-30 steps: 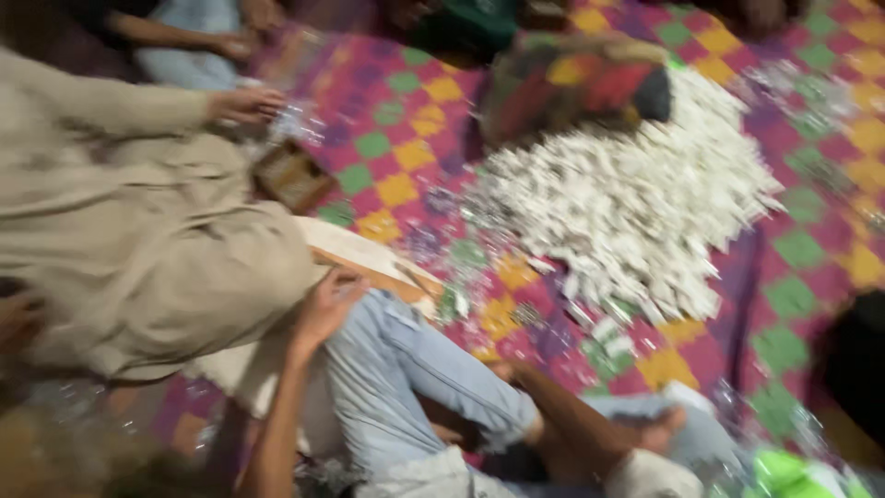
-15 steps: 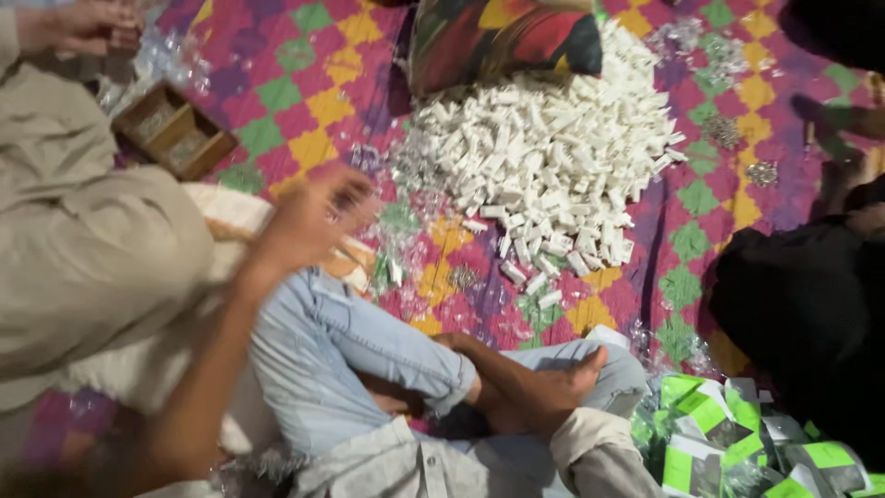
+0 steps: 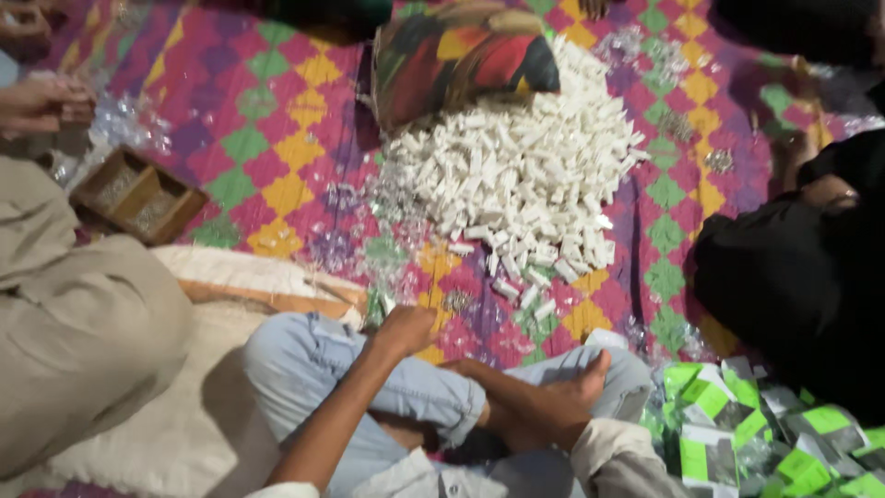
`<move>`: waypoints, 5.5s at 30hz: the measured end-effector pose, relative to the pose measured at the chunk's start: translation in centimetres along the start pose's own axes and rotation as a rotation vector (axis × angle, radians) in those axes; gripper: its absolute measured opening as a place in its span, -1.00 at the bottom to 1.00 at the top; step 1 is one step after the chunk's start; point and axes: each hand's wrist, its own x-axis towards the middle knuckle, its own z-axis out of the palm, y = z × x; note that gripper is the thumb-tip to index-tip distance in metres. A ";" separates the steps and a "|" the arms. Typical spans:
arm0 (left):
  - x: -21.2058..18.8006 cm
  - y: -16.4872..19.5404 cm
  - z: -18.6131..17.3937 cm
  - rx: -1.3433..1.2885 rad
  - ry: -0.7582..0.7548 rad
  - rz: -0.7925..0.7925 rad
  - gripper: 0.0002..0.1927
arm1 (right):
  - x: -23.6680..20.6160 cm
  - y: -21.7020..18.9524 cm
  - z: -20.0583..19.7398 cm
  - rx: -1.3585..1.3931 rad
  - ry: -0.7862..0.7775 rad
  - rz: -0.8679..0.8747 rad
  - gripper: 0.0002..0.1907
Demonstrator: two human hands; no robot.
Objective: The person sits on the floor and assembles small white plastic electrical components by hand. They pick up a component, insert a metal pin, and place the finished unit aside, repeating this process continuously.
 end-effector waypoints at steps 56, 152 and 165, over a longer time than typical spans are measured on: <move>-12.7 9.3 1.4 0.112 0.208 -0.121 -0.58 | -0.3 -10.2 8.8 -0.454 0.552 -0.098 -0.59; -4.1 2.3 6.8 0.071 -0.025 -0.120 -0.46 | -10.9 -6.1 5.4 0.505 1.515 -0.237 -0.51; 4.6 0.1 7.2 -0.053 -0.152 0.028 -0.63 | 3.7 -3.7 -11.9 0.547 1.193 -0.057 -0.70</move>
